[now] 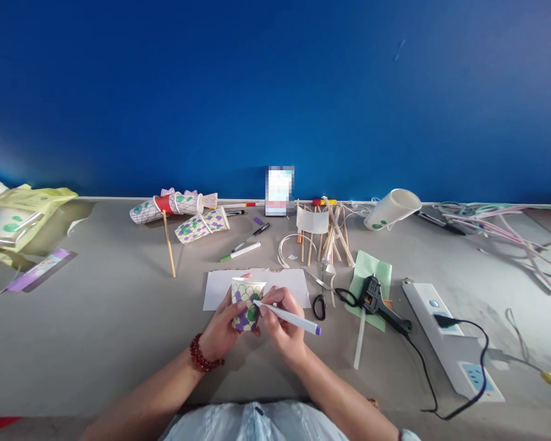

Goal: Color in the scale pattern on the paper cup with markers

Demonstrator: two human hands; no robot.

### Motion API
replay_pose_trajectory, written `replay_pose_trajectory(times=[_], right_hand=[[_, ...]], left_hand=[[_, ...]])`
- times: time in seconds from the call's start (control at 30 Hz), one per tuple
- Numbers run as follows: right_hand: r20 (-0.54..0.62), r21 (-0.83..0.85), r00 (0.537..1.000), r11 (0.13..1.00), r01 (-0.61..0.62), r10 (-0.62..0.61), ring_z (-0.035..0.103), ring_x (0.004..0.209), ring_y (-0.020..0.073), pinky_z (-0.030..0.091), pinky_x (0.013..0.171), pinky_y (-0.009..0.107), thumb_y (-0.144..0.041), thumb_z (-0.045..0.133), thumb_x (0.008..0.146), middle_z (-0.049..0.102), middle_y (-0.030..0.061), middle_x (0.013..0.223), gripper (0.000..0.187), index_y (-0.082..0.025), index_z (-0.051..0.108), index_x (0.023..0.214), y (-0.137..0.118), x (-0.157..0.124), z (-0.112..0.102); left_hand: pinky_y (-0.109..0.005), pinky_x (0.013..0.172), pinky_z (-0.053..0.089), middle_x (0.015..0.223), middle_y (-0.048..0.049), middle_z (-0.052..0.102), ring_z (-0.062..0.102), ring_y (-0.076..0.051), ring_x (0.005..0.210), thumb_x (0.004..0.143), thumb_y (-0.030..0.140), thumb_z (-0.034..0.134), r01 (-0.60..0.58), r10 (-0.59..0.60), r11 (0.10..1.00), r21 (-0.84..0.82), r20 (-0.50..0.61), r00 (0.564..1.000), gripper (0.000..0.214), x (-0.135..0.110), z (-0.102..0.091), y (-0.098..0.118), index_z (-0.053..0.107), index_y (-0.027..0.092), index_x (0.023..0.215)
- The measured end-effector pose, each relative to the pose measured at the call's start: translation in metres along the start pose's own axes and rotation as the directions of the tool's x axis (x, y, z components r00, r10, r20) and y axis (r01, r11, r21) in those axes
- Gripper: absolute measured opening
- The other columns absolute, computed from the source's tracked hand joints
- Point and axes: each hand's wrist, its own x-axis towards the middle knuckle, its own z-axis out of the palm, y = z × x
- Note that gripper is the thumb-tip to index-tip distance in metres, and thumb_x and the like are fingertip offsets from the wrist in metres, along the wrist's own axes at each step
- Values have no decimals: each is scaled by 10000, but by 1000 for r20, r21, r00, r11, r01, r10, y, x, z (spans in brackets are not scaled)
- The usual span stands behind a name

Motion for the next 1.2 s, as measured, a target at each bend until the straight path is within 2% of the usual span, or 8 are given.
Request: replay_pose_trajectory(times=[0.4,0.6,0.93,1.2], right_hand=[[2,0,1000,1000,18,-18,561,666,182,457,620,322,-354,606,997,610,17,728,178,-223,620,878,-1,1,0],[-19,18,1000,1000,11,-10,552,627,176,460,593,313,-352,603,993,575,-1,687,200,-230,600,834,0,1,-1],[-7,42,1000,999,4,-4,544,634,174,454,599,314,-330,605,989,569,-2,693,179,-228,591,843,1,0,-2],[-8,52,1000,998,18,-18,541,628,170,450,597,306,-296,598,987,568,-6,687,165,-228,590,837,1,0,-2]], left_hand=[[-310,688,619,1178,-80,729,725,-221,898,869,313,766,18,-18,1000,-4,-27,999,796,0,3,2,417,302,1585],[-301,620,611,1113,-58,732,701,-185,775,873,312,760,14,-14,1000,-10,-1,1000,796,0,1,1,406,312,1585],[-299,607,613,1117,-57,720,700,-193,808,888,309,744,9,-9,1000,-18,15,1000,825,0,1,1,345,310,1609],[-296,628,616,1136,-71,726,701,-181,783,891,322,749,6,-6,1000,7,14,1000,814,0,0,1,357,294,1604]])
